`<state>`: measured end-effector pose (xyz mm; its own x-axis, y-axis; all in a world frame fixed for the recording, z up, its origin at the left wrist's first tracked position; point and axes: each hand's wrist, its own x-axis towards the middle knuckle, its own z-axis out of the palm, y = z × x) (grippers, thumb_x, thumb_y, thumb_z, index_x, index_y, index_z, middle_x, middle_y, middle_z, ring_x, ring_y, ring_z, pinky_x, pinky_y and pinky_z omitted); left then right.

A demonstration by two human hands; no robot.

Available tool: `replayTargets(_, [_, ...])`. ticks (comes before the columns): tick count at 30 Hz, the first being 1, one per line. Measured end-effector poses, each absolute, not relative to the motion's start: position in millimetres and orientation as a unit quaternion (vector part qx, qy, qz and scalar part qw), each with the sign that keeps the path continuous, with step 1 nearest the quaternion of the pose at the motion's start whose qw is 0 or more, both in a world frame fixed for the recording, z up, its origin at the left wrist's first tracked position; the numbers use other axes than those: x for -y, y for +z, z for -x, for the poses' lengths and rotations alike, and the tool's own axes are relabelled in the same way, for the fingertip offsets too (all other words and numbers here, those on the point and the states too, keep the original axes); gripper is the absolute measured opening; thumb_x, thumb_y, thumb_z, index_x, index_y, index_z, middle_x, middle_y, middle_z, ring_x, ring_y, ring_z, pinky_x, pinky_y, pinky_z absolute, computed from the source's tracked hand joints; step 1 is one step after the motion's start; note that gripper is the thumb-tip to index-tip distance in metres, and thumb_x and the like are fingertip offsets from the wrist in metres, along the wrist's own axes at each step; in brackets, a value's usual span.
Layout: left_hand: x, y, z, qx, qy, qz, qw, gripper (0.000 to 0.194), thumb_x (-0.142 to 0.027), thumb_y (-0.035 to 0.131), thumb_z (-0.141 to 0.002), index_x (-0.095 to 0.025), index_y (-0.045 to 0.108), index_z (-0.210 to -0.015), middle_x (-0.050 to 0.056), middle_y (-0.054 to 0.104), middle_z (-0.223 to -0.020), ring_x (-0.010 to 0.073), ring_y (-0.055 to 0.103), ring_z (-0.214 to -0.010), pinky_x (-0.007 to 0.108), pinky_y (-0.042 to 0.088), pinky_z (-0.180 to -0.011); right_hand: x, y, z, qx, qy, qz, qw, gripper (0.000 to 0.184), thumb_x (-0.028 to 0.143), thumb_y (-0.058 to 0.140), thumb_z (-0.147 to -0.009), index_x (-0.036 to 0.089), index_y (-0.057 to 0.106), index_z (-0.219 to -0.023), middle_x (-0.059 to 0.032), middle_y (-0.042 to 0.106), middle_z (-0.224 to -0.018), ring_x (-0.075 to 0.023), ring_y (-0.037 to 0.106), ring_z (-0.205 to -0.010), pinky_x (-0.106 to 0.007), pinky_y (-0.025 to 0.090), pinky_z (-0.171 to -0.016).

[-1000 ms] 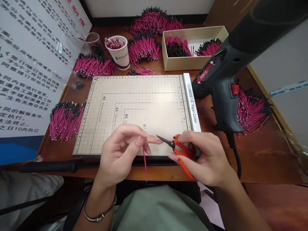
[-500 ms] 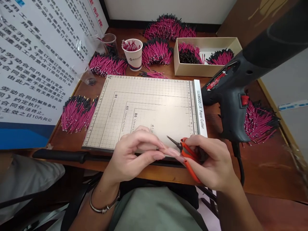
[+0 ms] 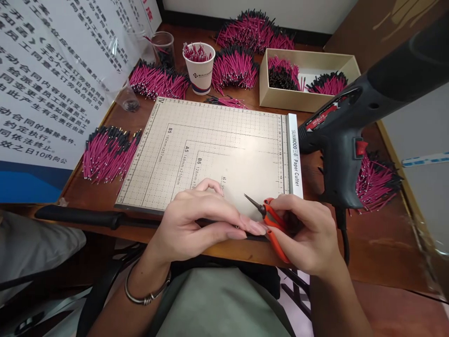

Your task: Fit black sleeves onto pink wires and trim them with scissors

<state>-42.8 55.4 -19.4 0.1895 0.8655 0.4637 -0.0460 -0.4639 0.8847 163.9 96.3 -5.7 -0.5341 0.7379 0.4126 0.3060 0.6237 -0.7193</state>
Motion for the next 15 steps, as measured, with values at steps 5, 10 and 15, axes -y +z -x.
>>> replayTargets(5, [-53.4,-21.2,42.6,-0.326,0.548,-0.645,0.421,0.002,-0.025,0.067,-0.1,-0.026,0.066,-0.099,0.0,0.081,-0.095,0.0185,0.078,-0.074,0.044,0.043,-0.091,-96.4,-5.9,-163.6,0.823,0.297,0.319,0.363,0.015,0.01,0.058,-0.08,0.018,0.047,-0.074,0.0072,0.048,-0.053,-0.003,0.032,-0.046,-0.016,0.024,-0.042])
replayTargets(10, [-52.5,-21.4,41.4,-0.325,0.552,-0.636,0.43,0.003,-0.027,0.065,-0.102,-0.025,0.066,-0.101,0.002,0.081,-0.094,0.0178,0.077,-0.067,0.042,0.047,-0.084,-96.7,-7.0,-164.4,0.825,0.293,0.322,0.362,0.014,0.011,0.06,-0.079,0.018,0.048,-0.074,0.0058,0.052,-0.054,-0.0039,0.035,-0.044,-0.018,0.025,-0.041])
replayTargets(15, [-50.5,-22.1,41.6,-0.328,0.548,-0.623,0.451,0.005,-0.025,0.061,-0.104,-0.022,0.064,-0.102,0.003,0.081,-0.092,0.0153,0.074,-0.062,0.04,0.048,-0.086,-96.4,-7.1,-165.1,0.822,0.3,0.319,0.363,0.015,0.01,0.06,-0.079,0.018,0.048,-0.074,0.0057,0.053,-0.055,-0.0034,0.036,-0.045,-0.017,0.025,-0.042])
